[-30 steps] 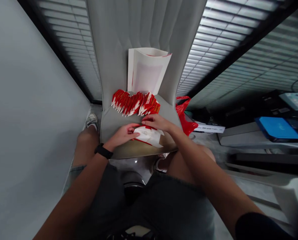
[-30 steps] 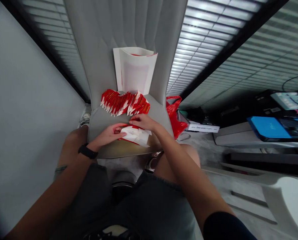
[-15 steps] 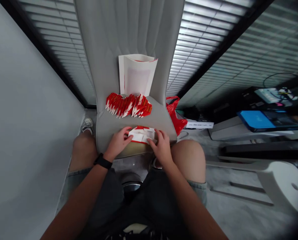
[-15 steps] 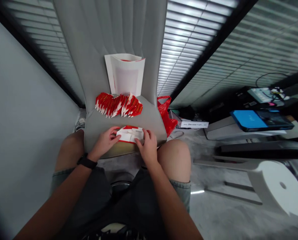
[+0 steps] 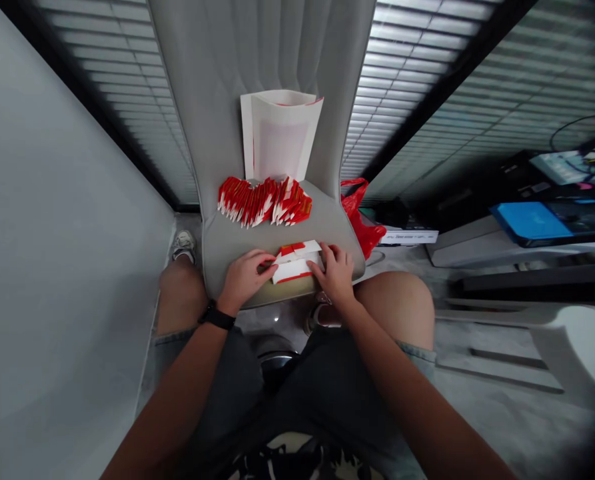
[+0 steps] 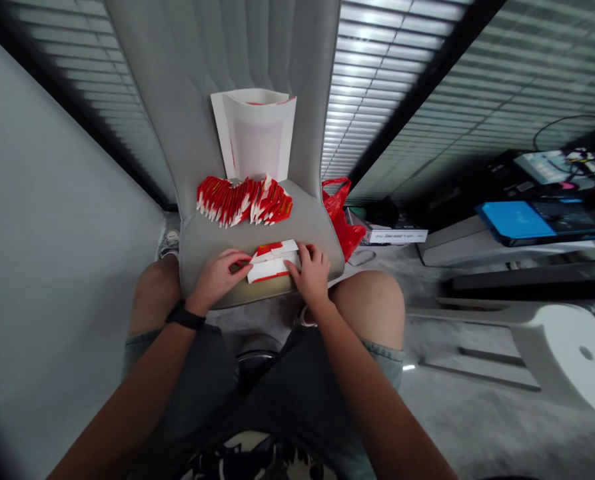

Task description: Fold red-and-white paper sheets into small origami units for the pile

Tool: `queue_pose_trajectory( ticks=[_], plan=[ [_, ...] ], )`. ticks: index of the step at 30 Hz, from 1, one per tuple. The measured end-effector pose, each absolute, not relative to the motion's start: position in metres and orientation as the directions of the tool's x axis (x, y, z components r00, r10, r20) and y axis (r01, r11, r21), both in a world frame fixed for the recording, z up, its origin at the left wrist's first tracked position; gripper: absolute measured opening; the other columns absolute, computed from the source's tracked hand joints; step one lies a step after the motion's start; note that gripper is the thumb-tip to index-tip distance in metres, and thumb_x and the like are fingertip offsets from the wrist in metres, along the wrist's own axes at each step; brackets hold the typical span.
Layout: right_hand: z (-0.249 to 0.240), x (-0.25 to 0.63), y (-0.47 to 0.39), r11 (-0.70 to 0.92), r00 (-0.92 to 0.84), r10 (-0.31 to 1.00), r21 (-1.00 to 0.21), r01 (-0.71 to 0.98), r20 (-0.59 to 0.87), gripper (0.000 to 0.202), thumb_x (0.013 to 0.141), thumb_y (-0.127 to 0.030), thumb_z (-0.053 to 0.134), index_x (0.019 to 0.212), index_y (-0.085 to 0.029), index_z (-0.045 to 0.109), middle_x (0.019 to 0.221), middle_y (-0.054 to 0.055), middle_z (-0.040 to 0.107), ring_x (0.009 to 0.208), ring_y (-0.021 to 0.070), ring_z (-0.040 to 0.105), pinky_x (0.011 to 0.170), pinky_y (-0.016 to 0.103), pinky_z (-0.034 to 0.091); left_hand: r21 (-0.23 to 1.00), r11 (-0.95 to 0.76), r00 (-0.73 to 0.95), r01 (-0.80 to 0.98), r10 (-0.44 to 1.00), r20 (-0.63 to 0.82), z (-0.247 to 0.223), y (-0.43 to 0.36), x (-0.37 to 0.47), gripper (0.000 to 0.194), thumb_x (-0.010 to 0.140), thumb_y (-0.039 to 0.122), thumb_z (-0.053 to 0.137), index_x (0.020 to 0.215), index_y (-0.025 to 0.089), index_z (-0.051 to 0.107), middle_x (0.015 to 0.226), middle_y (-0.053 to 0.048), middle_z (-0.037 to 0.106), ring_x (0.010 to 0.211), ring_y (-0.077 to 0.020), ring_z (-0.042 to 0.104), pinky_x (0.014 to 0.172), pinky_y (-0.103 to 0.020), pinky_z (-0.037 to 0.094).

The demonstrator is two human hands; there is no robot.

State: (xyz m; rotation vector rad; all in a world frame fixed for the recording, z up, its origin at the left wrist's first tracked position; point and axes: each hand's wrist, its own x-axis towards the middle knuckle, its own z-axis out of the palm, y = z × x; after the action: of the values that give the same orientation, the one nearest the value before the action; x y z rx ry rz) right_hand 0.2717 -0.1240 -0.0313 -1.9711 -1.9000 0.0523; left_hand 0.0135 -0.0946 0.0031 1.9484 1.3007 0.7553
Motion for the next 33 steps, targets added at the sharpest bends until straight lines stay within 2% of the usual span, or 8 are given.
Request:
queue_pose_trajectory(
  ticks=[5,8,14,16,20,26,30,33],
  plan=[
    [-0.031,0.289,-0.102,0.108,-0.036,0.972,-0.302,0.947,0.234,0.062,0.096,-0.057,0.049,0.141,-0.015,0.054,0.123,0.019,0.054,0.113,0.0343,0.047,0.103,0.05,0.04,0.798,-0.289,0.375,0.529,0.923,0.086,-0.005,-0.088,0.013,0.023,0.091,0.037,0.063,0.108,0.023,0.07,0.107,-0.004,0.069,0.084,-0.0167,0.065,0.074,-0.029,0.05],
    [-0.026,0.292,-0.099,0.109,-0.035,0.974,-0.324,0.94,0.225,0.061,0.096,-0.056,0.05,0.141,-0.015,0.055,0.122,0.018,0.055,0.114,0.0341,0.049,0.104,0.049,0.041,0.743,-0.354,0.411,0.568,0.904,0.116,-0.009,-0.088,0.015,0.021,0.092,0.034,0.062,0.11,0.024,0.069,0.111,-0.003,0.069,0.093,-0.0185,0.065,0.08,-0.03,0.05],
    [-0.015,0.259,-0.156,-0.017,0.209,0.898,-0.444,0.896,0.387,0.047,0.1,-0.034,0.043,0.143,-0.018,0.051,0.133,0.02,0.052,0.125,0.0336,0.05,0.107,0.054,0.042,0.622,-0.452,0.424,0.639,0.882,0.205,-0.016,-0.093,0.019,0.02,0.095,0.032,0.059,0.109,0.026,0.072,0.115,-0.004,0.069,0.107,-0.0215,0.061,0.093,-0.034,0.048],
    [-0.017,0.237,-0.179,0.106,0.078,0.92,-0.434,0.895,0.385,0.046,0.098,-0.028,0.047,0.142,-0.019,0.054,0.132,0.019,0.056,0.125,0.0335,0.052,0.106,0.053,0.044,0.611,-0.477,0.431,0.632,0.871,0.235,-0.016,-0.094,0.02,0.02,0.096,0.03,0.058,0.109,0.026,0.073,0.118,-0.005,0.07,0.111,-0.0229,0.059,0.097,-0.037,0.047],
    [-0.03,0.203,-0.192,0.336,-0.202,0.913,-0.375,0.864,0.353,0.049,0.097,-0.026,0.05,0.146,-0.022,0.05,0.145,0.016,0.054,0.136,0.0328,0.047,0.114,0.054,0.04,0.593,-0.504,0.434,0.628,0.859,0.27,-0.017,-0.097,0.02,0.022,0.097,0.028,0.055,0.108,0.025,0.073,0.118,-0.005,0.071,0.113,-0.0235,0.059,0.101,-0.039,0.047],
    [-0.046,0.214,-0.177,0.453,-0.345,0.873,-0.308,0.837,0.346,0.046,0.099,-0.027,0.051,0.144,-0.015,0.053,0.148,0.017,0.053,0.141,0.0303,0.045,0.12,0.055,0.035,0.566,-0.548,0.439,0.616,0.835,0.332,-0.016,-0.112,0.02,0.024,0.099,0.026,0.051,0.11,0.024,0.072,0.114,-0.006,0.073,0.113,-0.0233,0.06,0.102,-0.041,0.049],
    [-0.045,0.24,-0.17,0.559,-0.466,0.821,-0.298,0.774,0.331,0.037,0.099,-0.029,0.053,0.132,-0.016,0.063,0.139,0.017,0.06,0.138,0.0295,0.049,0.117,0.055,0.04,0.58,-0.526,0.423,0.622,0.849,0.316,-0.009,-0.124,0.017,0.027,0.101,0.028,0.049,0.119,0.024,0.068,0.11,-0.007,0.073,0.106,-0.0225,0.063,0.099,-0.04,0.05],
    [-0.044,0.258,-0.162,0.643,-0.564,0.765,-0.306,0.702,0.312,0.035,0.097,-0.032,0.057,0.128,-0.017,0.066,0.134,0.017,0.063,0.133,0.029,0.053,0.114,0.055,0.044,0.584,-0.531,0.434,0.614,0.845,0.312,-0.007,-0.125,0.014,0.029,0.1,0.028,0.049,0.124,0.026,0.065,0.119,-0.007,0.07,0.112,-0.0224,0.062,0.104,-0.041,0.048]
  ],
)
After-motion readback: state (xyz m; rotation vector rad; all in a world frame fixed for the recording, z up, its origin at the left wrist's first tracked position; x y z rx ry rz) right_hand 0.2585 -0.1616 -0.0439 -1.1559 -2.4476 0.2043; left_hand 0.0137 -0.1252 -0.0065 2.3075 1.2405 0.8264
